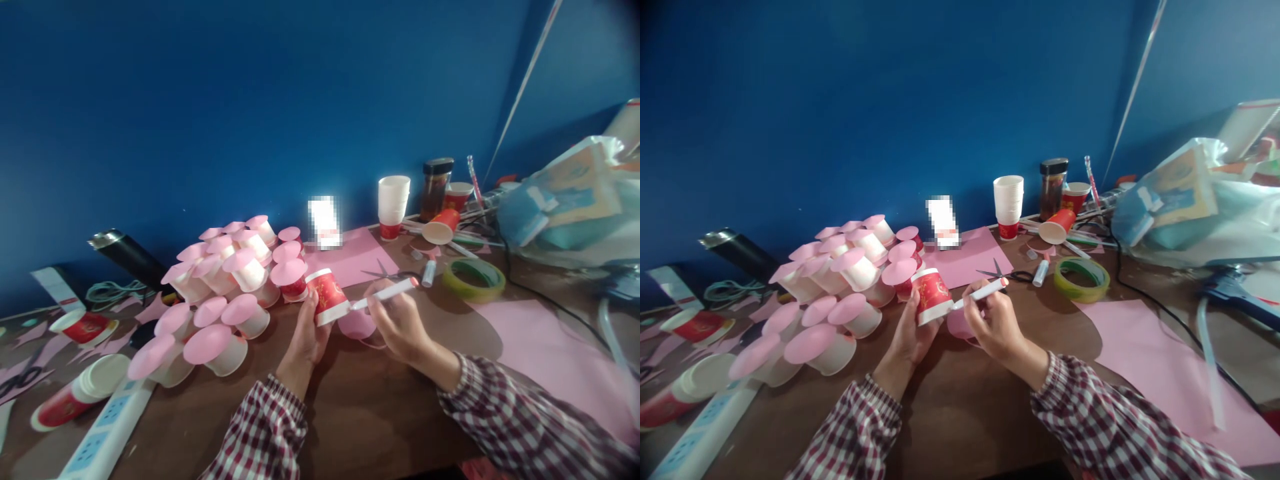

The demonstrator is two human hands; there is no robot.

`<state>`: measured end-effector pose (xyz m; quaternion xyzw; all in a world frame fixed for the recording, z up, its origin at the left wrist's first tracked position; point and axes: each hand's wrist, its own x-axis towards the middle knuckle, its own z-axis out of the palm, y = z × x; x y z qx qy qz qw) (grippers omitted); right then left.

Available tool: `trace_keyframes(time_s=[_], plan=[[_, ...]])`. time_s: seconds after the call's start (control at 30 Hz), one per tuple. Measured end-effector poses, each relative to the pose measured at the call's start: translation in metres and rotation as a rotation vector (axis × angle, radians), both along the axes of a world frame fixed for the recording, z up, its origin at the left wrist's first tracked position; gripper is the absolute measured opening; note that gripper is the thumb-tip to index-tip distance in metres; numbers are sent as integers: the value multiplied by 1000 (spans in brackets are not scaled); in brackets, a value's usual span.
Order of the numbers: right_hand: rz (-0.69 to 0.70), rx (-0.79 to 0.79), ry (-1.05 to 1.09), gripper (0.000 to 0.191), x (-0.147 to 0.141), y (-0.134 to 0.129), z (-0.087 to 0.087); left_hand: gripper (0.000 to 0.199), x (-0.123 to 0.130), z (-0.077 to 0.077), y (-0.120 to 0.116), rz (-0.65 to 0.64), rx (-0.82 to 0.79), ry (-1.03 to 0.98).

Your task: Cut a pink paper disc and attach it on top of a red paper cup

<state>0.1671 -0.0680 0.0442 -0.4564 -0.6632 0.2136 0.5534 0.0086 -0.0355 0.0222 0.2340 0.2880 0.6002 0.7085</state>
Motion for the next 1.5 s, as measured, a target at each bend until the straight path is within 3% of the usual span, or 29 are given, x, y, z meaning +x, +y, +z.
trace_keyframes(time_s=[0.33,0.7,0.83,1.5], plan=[[5,177,-222,11,-2,-3,-2,41,2,1,-1,-58,-27,29],[-14,141,-203,11,-2,-3,-3,31,3,-5,-1,-57,79,36],[-28,62,-117,13,-1,-1,-3,30,3,-8,-1,-102,77,8],[1,-56,-5,15,0,4,-5,35,1,-7,0,-61,34,35]])
